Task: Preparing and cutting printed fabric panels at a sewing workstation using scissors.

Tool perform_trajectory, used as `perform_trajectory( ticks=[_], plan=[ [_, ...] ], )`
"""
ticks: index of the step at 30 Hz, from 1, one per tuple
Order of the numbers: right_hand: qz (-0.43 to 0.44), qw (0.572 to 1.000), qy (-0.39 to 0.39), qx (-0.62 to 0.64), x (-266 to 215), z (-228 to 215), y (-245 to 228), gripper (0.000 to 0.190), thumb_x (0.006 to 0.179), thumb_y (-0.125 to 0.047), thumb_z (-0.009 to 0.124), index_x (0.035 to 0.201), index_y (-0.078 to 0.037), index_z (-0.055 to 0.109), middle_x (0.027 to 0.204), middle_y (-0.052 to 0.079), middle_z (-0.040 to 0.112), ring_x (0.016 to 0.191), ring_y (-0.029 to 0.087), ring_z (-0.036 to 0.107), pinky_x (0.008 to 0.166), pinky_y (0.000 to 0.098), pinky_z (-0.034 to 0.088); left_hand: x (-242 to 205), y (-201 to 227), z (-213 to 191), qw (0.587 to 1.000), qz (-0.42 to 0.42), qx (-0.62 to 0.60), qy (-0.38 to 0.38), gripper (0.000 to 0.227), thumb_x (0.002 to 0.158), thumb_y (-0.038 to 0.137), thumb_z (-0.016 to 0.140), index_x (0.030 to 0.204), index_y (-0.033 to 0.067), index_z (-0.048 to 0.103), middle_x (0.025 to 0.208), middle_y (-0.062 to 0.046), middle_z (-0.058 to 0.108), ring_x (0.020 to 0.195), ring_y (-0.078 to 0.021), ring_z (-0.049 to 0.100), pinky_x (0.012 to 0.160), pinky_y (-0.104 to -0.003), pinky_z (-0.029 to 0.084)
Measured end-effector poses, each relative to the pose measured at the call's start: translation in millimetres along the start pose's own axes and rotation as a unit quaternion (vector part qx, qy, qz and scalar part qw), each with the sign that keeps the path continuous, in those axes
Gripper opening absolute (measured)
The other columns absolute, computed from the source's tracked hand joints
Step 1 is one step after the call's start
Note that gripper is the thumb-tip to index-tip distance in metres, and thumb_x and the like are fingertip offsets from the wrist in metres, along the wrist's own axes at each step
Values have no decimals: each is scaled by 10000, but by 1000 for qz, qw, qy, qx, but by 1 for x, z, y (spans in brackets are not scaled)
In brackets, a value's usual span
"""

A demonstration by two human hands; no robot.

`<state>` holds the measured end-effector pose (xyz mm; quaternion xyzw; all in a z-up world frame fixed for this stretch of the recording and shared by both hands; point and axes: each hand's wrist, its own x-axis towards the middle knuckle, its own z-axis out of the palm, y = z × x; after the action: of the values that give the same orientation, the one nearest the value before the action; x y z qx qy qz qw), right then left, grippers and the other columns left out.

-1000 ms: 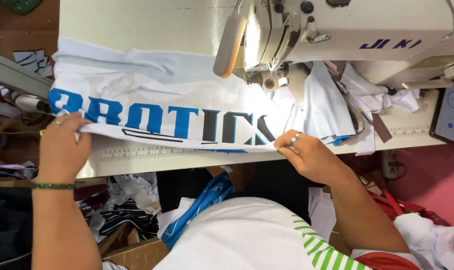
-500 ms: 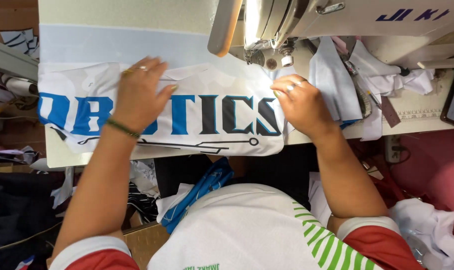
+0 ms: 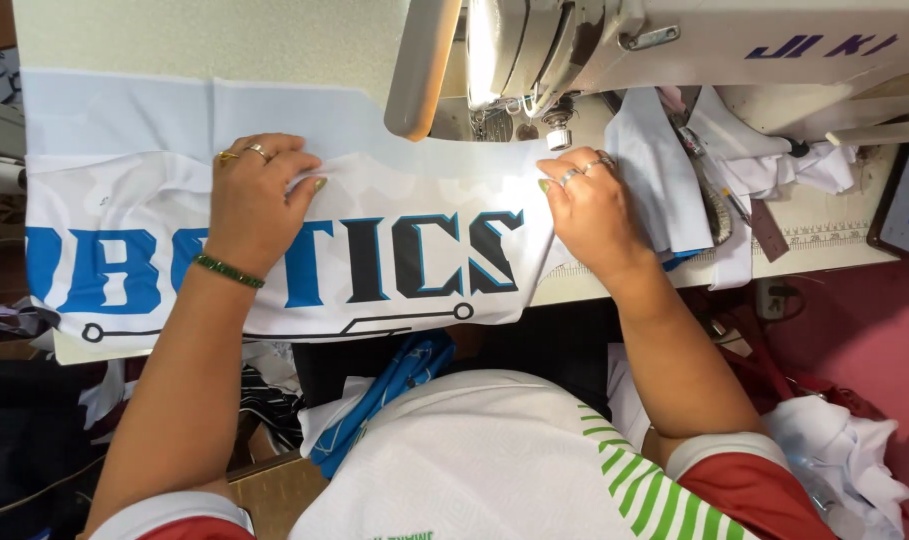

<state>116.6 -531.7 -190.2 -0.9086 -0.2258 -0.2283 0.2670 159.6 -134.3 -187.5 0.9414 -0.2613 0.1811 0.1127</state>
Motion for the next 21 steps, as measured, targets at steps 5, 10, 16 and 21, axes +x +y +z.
perform_trajectory(
  ticks=[5,10,16,21],
  plan=[
    [36,998,31,-29,-6,13,6,52,846,-89,687,891,-111,674,843,45,537,746,239,584,689,326,494,12,-5,-12,989,-31,-143,2,39,898,157,721,932,177,725,1027,-8,644,963,-238,606,804,-338,484],
    [47,998,43,1,1,0,-7,102,837,-43,699,868,-116,634,875,29,540,730,223,598,681,308,510,33,3,-51,980,-42,-192,-16,96,1017,163,615,960,156,693,872,13,619,858,-220,621,788,-322,488],
    [185,969,-24,164,5,-37,-29,125,813,52,656,832,-45,580,913,99,612,863,191,594,796,286,478,71,29,-119,960,-29,-198,-196,197,871,172,594,1011,36,615,942,-95,622,857,-252,565,737,-369,427],
    [301,927,-135,179,37,-52,-19,114,841,-7,642,860,-81,557,811,5,591,723,104,553,662,218,463,102,20,-114,938,-85,-177,-285,165,883,140,599,1024,61,635,881,-92,637,730,-219,572,634,-358,438]
  ],
)
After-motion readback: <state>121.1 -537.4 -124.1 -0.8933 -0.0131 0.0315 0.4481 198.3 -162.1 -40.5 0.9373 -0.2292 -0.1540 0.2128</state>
